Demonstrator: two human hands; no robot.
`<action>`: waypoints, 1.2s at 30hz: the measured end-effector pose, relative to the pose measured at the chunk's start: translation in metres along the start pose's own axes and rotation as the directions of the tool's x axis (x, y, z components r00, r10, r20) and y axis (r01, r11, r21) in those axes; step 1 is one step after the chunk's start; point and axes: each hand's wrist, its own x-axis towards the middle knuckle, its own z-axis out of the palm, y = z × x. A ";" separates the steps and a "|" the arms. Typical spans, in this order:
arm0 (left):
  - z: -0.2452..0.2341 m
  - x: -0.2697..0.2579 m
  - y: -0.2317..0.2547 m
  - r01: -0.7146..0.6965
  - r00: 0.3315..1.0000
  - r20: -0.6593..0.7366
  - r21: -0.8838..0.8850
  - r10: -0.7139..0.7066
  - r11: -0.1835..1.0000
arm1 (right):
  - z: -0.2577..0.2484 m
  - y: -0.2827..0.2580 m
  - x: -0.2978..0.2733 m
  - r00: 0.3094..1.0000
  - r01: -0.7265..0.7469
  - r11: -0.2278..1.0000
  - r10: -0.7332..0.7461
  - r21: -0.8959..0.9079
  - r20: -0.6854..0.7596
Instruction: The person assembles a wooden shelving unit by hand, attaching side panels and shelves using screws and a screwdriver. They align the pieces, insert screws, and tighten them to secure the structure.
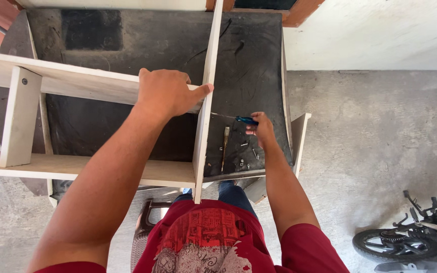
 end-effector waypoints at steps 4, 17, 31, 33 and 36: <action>0.002 0.004 -0.002 -0.051 0.999 -0.005 0.036 0.051 0.998 | 0.002 -0.002 0.000 0.981 0.192 0.978 -0.194 -0.087 -0.017; 0.012 -0.020 -0.032 -0.422 0.876 -0.324 -0.162 0.356 0.892 | 0.003 -0.003 0.006 0.995 0.092 0.986 -0.098 -0.139 -0.035; 0.042 -0.087 -0.004 -0.318 0.860 -0.410 0.035 0.304 0.947 | -0.007 0.012 0.001 0.987 -0.143 0.975 0.129 -0.169 -0.095; 0.030 -0.059 -0.004 -0.341 0.846 -0.417 0.056 0.332 0.938 | -0.009 0.009 0.002 0.979 -0.205 0.976 0.204 -0.078 -0.026; 0.017 -0.018 0.002 -0.325 0.872 -0.396 -0.028 0.288 0.945 | -0.008 0.007 0.002 0.995 -0.078 0.997 0.076 0.023 0.071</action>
